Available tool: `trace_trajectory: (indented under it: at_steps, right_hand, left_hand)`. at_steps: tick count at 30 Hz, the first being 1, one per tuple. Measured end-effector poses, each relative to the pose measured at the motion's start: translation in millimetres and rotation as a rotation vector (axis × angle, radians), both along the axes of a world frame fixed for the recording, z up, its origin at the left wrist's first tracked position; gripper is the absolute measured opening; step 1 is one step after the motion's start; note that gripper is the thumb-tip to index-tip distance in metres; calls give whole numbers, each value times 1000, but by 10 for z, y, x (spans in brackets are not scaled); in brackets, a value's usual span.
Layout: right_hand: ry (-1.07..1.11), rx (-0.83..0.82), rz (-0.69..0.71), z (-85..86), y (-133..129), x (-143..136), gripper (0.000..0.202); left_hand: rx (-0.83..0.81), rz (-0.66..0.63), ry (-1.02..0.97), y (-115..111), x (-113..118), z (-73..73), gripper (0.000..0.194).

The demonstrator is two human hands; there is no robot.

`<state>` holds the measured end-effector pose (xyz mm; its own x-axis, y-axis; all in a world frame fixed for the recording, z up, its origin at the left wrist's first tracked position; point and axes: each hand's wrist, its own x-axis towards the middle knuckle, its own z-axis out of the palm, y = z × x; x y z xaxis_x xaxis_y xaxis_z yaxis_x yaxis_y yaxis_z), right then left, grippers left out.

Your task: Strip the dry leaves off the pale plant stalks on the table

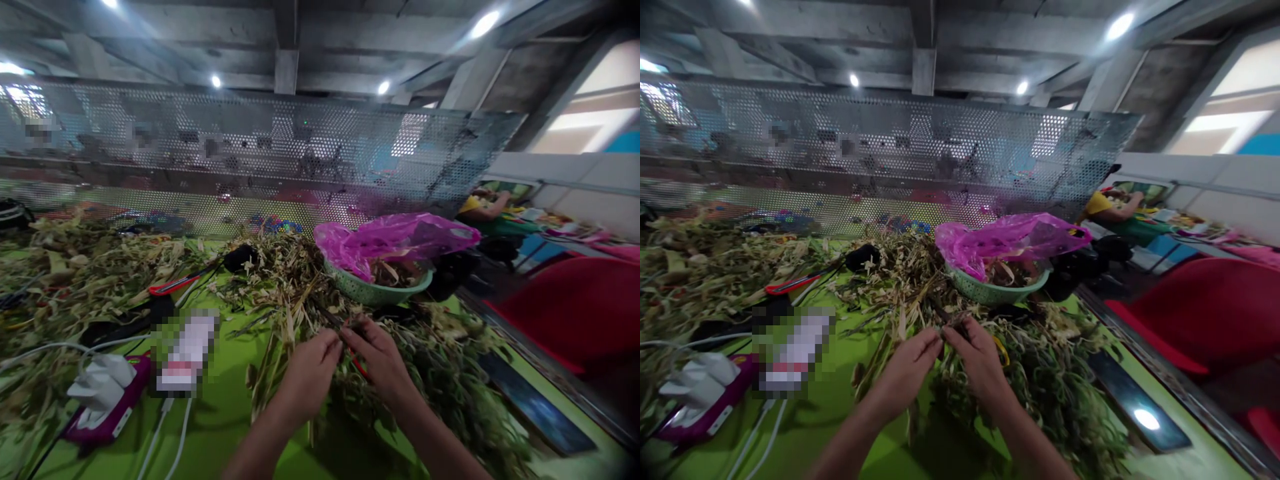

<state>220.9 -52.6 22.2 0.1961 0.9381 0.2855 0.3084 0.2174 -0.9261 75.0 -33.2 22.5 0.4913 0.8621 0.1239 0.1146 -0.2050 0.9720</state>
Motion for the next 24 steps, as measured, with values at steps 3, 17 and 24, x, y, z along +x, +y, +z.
trace_trajectory:
  at_steps: [3, 17, 24]
  right_hand:
    - [-27, 35, -26, 10, -22, -24, 19]
    - [149, 10, -9, 12, -22, -6, 19]
    - [3, 97, 85, 116, -98, -26, 11]
  left_hand:
    - [-44, 1, -55, -3, -3, 9, 24]
    - [-72, 45, -75, -45, -4, 59, 17]
    - [-240, -21, -186, 36, -23, 15, 18]
